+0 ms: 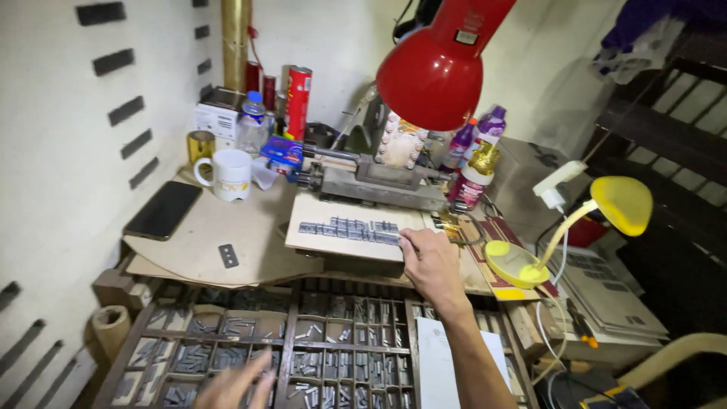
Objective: Arranging and sorting individual metal type characters into a compartmentalized printer's tray.
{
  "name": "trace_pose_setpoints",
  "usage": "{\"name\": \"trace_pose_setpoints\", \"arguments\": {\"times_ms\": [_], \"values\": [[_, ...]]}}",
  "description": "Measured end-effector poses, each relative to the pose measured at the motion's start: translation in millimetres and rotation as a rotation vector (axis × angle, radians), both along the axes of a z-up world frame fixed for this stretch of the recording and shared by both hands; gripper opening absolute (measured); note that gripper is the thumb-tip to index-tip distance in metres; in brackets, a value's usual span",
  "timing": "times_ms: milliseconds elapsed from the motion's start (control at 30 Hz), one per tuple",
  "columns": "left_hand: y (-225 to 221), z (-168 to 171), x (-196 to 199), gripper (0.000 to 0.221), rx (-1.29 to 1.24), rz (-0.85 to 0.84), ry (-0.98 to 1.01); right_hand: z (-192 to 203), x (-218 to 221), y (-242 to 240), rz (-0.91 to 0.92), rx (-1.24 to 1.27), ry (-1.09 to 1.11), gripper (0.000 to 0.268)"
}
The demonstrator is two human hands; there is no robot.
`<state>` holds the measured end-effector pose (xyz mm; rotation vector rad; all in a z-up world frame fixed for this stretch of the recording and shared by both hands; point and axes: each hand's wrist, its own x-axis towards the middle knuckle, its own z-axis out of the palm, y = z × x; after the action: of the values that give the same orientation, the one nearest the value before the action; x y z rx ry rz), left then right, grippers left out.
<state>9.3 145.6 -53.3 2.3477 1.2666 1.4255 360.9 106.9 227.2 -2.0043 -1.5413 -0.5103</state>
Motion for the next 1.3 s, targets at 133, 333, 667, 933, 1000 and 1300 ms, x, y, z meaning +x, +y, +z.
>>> {"name": "trace_pose_setpoints", "arguments": {"times_ms": [133, 333, 667, 933, 1000, 1300], "values": [[13, 232, 28, 0.07, 0.054, -0.186, 0.044, -9, 3, 17, 0.014, -0.129, -0.068, 0.027], [62, 277, 87, 0.09, -0.113, -0.112, 0.431, -14, 20, 30, 0.051, -0.239, -0.061, 0.031], [66, 256, 99, 0.072, 0.079, -0.069, 0.377, 5, 12, 9, 0.134, -0.26, -0.054, 0.034], [53, 268, 91, 0.072, -0.075, -0.136, 0.388, 23, -1, -10, 0.221, -0.219, 0.073, 0.033], [55, 276, 89, 0.073, -0.123, -0.169, 0.346, 32, -7, -9, 0.235, -0.245, 0.082, 0.034], [94, 290, 90, 0.043, -0.225, -0.296, 0.304, 26, -1, 4, 0.376, -0.083, 0.215, 0.029]]}}
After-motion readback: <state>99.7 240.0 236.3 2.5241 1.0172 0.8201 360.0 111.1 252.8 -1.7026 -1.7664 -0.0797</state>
